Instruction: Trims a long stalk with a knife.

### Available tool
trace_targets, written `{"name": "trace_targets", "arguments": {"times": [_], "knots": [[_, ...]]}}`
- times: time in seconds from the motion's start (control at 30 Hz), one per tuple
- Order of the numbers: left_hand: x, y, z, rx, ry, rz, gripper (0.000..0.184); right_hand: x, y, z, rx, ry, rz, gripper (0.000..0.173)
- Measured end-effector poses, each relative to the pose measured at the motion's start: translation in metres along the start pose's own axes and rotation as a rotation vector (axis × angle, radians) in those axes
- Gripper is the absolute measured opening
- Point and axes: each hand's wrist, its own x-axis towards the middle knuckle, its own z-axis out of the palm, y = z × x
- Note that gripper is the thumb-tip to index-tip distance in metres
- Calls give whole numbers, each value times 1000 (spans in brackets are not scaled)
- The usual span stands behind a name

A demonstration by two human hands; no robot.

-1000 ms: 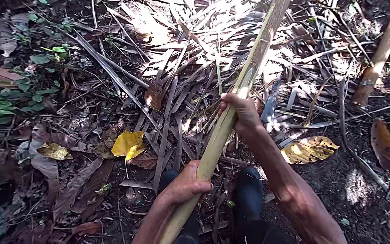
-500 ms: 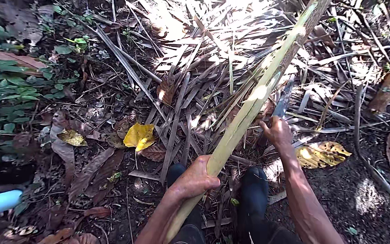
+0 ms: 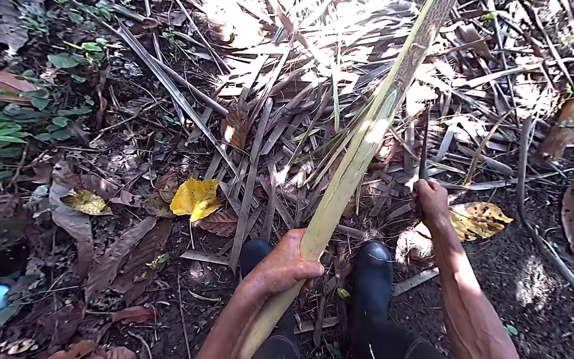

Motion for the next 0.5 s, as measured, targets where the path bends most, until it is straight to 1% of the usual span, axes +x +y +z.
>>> {"name": "trace_targets", "arguments": {"times": [0.03, 0.07, 0.17, 0.2, 0.3, 0.33, 0.43, 0.47, 0.5], "knots": [[1, -1, -1, -10, -5, -6, 30, -9, -5, -8, 100, -7, -13, 22], [0, -1, -2, -19, -9, -11, 30, -20, -9, -16, 132, 0, -61, 21], [0, 0, -3, -46, -23, -9, 27, -57, -25, -34, 24, 38, -341, 36], [0, 0, -2, -60, -25, -13, 27, -66, -34, -34, 30, 32, -405, 36], [-1, 3, 0, -74, -36, -11, 24, -85, -65, -23, 154, -58, -481, 15], [-1, 3, 0, -80, -37, -10, 24, -90, -73, -21, 122, -74, -536, 16], [-3, 2, -2, -86, -39, -12, 23, -104, -94, -19, -143, -48, -716, 30], [-3, 2, -2, -95, -39, -15, 22, -108, -101, -19, -196, -49, -732, 33], [-3, 2, -3, -108, -38, -19, 22, -110, -108, -16, -199, -74, -723, 31]]}}
